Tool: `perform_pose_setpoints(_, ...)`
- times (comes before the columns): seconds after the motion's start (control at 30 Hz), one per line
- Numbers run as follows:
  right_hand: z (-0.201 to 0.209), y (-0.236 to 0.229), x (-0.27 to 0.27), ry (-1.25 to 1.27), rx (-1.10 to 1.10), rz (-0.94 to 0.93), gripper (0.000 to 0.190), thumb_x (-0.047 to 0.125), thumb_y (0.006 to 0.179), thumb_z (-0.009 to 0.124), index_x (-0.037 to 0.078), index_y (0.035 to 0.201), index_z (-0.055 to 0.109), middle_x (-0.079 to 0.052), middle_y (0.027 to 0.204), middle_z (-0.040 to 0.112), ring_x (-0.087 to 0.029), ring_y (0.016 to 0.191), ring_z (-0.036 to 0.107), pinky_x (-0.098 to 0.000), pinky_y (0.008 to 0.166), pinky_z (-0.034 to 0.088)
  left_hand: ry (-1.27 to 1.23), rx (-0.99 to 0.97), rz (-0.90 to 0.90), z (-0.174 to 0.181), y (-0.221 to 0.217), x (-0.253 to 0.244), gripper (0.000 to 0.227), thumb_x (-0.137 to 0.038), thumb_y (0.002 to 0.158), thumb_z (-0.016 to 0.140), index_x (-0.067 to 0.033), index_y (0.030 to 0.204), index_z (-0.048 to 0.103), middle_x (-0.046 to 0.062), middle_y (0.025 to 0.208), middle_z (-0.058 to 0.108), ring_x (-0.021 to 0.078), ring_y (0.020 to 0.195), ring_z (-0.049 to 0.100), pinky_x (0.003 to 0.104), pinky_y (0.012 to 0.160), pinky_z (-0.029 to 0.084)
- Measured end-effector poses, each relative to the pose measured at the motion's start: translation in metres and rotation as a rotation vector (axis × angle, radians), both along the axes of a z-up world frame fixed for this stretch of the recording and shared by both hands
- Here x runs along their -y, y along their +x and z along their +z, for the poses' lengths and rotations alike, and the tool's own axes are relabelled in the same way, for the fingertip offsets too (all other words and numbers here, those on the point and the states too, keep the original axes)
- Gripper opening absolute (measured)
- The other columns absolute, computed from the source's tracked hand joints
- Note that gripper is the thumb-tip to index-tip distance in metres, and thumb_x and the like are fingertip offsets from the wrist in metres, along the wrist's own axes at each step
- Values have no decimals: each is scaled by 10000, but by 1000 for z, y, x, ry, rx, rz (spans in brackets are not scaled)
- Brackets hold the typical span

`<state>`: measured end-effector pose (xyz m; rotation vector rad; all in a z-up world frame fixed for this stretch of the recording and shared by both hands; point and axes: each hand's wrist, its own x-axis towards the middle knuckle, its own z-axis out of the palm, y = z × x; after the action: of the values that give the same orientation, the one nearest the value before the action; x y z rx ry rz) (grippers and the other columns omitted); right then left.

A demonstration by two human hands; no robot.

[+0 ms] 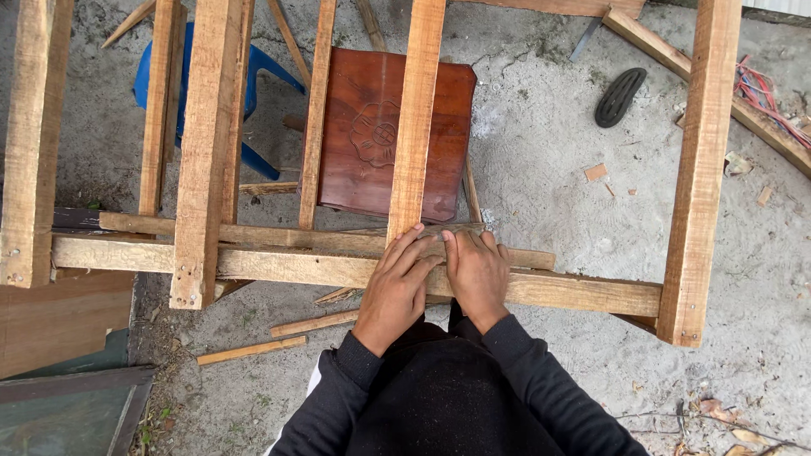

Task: The person sands the surface of a wooden frame by hand using a square of sandpaper, rubbing it repeatedly along the edges and sides of the beams.

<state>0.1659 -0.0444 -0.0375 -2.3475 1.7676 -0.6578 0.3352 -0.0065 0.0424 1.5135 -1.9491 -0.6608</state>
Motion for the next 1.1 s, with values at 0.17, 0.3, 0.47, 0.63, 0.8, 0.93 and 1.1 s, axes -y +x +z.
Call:
perform_pose_setpoints(0.17, 1, -41, 14, 337, -211, -204, 465, 403, 1115, 459, 160, 759, 633, -44, 622, 596, -179, 630, 479, -349, 660, 392, -30, -91, 55, -8, 0, -3, 329, 100, 836, 613, -14, 1130, 708, 123, 1409, 626, 310, 1436, 488, 458, 1217, 381)
perform_pose_setpoints(0.3, -6, -9, 5, 223, -110, -169, 468, 405, 1134, 445, 155, 779, 621, -31, 652, 576, -182, 666, 455, -347, 655, 376, -32, -124, 56, -15, 4, -5, 370, 120, 834, 593, -7, 1164, 699, 127, 1409, 621, 305, 1431, 493, 442, 1217, 396)
perform_pose_setpoints(0.47, -12, 23, -1, 88, 0, -34, 448, 393, 1095, 472, 144, 744, 597, -5, 644, 527, -168, 622, 420, -349, 632, 363, -27, -196, 43, -21, 5, 0, 394, 141, 835, 590, -20, 1175, 703, 128, 1395, 625, 311, 1418, 495, 437, 1216, 391)
perform_pose_setpoints(0.63, 0, 0, 8, 282, -140, -322, 452, 350, 1134, 491, 140, 761, 636, -43, 609, 544, -200, 649, 442, -381, 705, 373, -3, -224, 26, -18, 10, -5, 380, 148, 825, 579, -12, 1151, 691, 126, 1388, 629, 322, 1421, 498, 446, 1224, 386)
perform_pose_setpoints(0.8, 8, 56, -10, 22, 119, -97, 377, 316, 1117, 474, 94, 871, 655, -49, 733, 620, -216, 718, 505, -396, 670, 372, -51, -319, 33, -15, 13, -1, 258, 122, 888, 601, -3, 1109, 652, 126, 1393, 628, 312, 1442, 504, 451, 1237, 398)
perform_pose_setpoints(0.93, 18, 22, 1, 171, 7, -297, 396, 291, 1105, 513, 72, 812, 665, -90, 670, 590, -245, 723, 491, -448, 686, 373, -53, -334, -12, -14, 20, -6, 379, 113, 852, 544, -10, 1195, 653, 150, 1413, 602, 348, 1443, 490, 459, 1226, 406)
perform_pose_setpoints(1.1, 13, 39, 3, 268, 262, -242, 409, 277, 1142, 499, 38, 834, 623, -124, 744, 546, -249, 773, 486, -420, 715, 410, -115, -302, 86, -12, 33, -10, 298, -79, 1021, 544, -16, 1302, 617, 193, 1459, 551, 388, 1450, 478, 495, 1214, 393)
